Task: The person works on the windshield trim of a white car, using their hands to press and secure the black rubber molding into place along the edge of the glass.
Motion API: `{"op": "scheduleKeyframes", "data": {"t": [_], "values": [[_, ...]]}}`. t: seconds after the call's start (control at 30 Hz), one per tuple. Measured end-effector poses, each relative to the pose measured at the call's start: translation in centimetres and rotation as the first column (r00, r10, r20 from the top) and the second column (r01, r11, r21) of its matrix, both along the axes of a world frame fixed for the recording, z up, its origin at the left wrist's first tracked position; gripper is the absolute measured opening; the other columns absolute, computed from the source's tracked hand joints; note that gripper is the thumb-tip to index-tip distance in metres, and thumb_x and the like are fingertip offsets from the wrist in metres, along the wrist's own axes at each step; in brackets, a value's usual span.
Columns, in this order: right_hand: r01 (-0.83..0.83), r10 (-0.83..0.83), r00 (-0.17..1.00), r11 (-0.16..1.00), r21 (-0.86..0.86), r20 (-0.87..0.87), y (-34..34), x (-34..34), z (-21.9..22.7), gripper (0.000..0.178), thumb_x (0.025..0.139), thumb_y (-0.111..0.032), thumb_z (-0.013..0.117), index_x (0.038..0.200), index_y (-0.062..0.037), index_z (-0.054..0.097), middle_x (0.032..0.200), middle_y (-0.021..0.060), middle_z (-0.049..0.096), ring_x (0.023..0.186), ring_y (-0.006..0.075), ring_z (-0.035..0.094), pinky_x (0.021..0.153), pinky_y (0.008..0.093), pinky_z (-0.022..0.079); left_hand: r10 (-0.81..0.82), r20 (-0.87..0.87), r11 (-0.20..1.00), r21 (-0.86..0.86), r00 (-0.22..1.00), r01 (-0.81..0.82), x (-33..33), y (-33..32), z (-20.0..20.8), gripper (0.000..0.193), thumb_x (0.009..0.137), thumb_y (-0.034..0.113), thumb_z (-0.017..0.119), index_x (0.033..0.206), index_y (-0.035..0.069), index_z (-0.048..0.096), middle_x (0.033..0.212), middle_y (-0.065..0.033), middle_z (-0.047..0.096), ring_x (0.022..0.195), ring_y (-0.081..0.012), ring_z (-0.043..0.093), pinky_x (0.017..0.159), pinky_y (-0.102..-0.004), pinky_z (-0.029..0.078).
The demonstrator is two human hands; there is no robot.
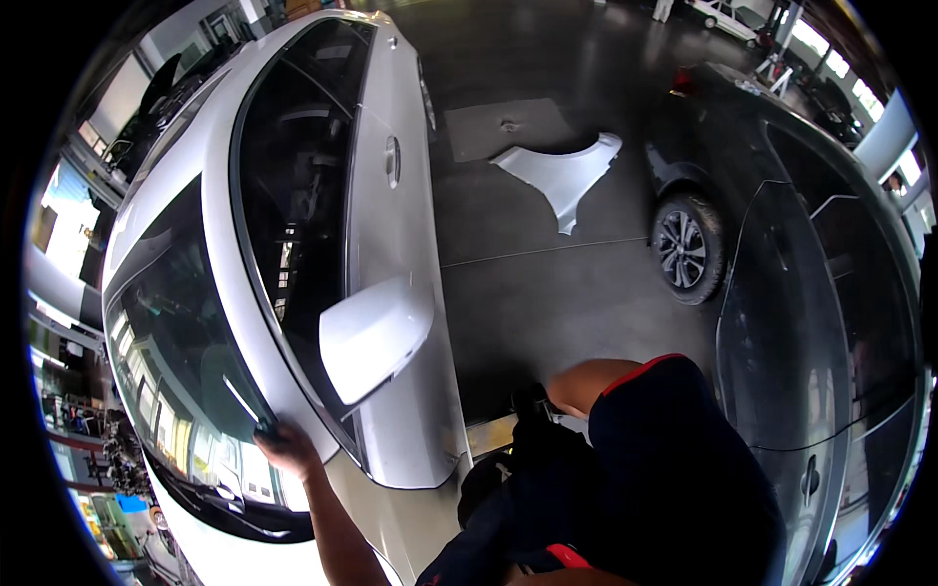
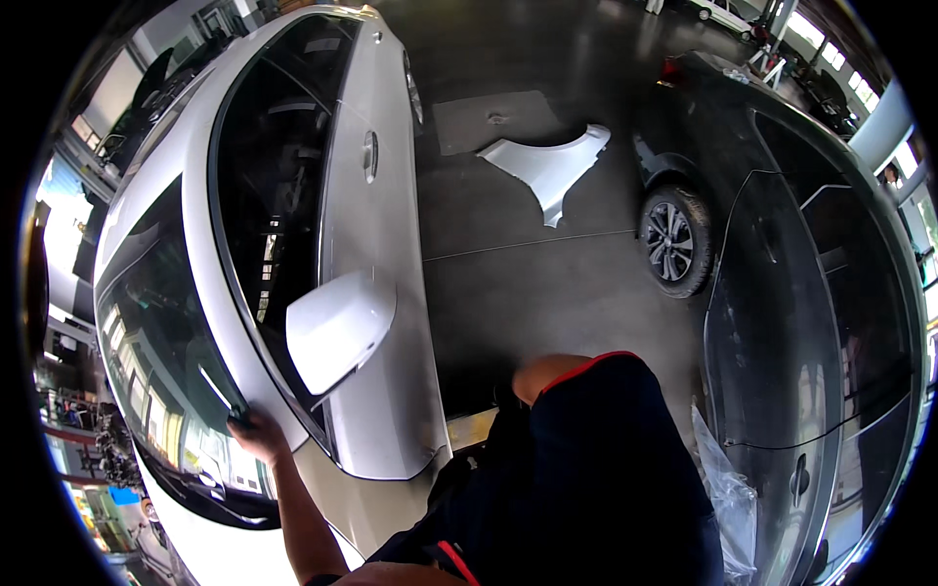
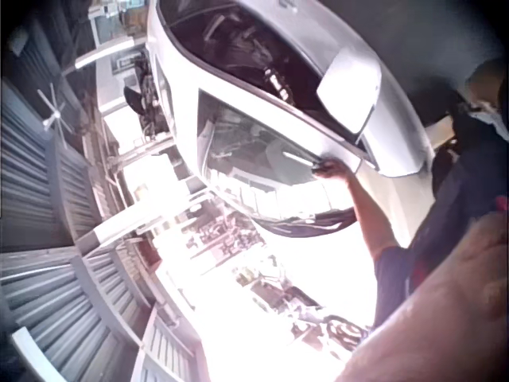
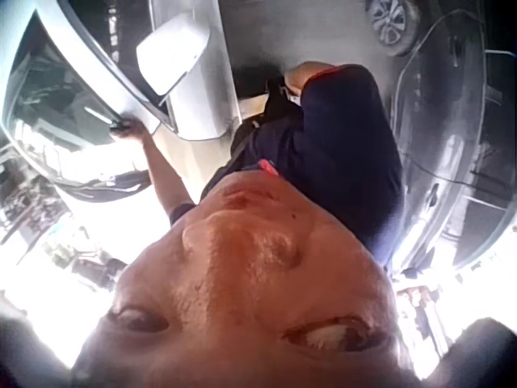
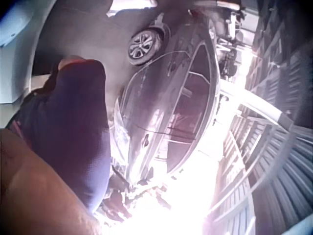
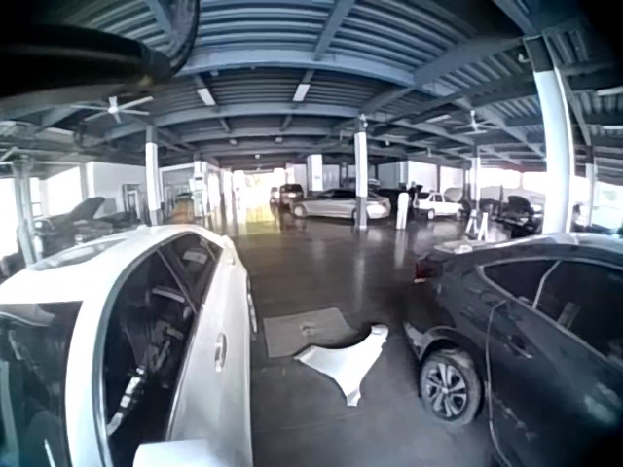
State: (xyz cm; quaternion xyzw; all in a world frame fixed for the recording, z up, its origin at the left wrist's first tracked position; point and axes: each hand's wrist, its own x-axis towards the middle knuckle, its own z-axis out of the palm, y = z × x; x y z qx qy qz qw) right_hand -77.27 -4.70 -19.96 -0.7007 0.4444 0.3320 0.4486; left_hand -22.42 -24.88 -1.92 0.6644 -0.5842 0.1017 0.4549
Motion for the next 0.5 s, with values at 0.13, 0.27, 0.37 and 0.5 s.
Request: {"op": "scheduleKeyframes", "data": {"t": [0.13,0.27,0.37,0.5], "values": [[-0.232,0.185,0.972,0.865,0.445,0.146,5.3,-3.3,2.7,0.02,0.077,-0.02,0.08,0.091,-0.0063,0.082,0.103,0.0152,0.079,0.1,0.0317,0.072,0.091,0.0467,0.057,-0.106,-0.125,0.992,-0.074,0.986,0.098,-2.2,-1.5,0.2,0.028,0.099,0.021,0.06,0.112,-0.004,0.063,0.099,-0.0236,0.07,0.086,-0.0429,0.069,0.08,-0.0471,0.057],[-0.238,0.231,0.971,0.879,0.413,0.069,8.5,-2.8,3.0,0.028,0.081,-0.027,0.078,0.098,-0.0054,0.079,0.109,0.0166,0.078,0.099,0.0325,0.071,0.091,0.0453,0.055,-0.089,-0.048,0.993,-0.077,0.995,0.085,-1.2,-1.1,0.1,0.031,0.103,0.027,0.061,0.113,-0.003,0.062,0.097,-0.022,0.07,0.085,-0.0404,0.07,0.078,-0.0462,0.057],[-0.234,0.219,0.972,0.903,0.36,0.084,8.6,-2.9,4.7,0.033,0.082,-0.029,0.079,0.106,-0.0053,0.078,0.115,0.0165,0.077,0.105,0.0318,0.071,0.094,0.0459,0.056,-0.062,-0.078,0.997,-0.04,0.995,0.059,-0.9,0.2,0.5,0.035,0.105,0.03,0.062,0.114,-0.003,0.061,0.096,-0.0221,0.069,0.083,-0.041,0.07,0.077,-0.047,0.057],[-0.245,0.227,0.969,0.923,0.298,0.093,10.1,-3.2,7.1,0.04,0.085,-0.03,0.08,0.116,-0.0052,0.077,0.123,0.0164,0.076,0.112,0.0309,0.071,0.098,0.0467,0.056,-0.108,-0.089,0.989,-0.109,0.99,0.098,-1.9,-0.7,-0.1,0.033,0.106,0.026,0.058,0.109,-0.006,0.061,0.094,-0.0253,0.066,0.082,-0.0451,0.068,0.072,-0.0489,0.056]]}}
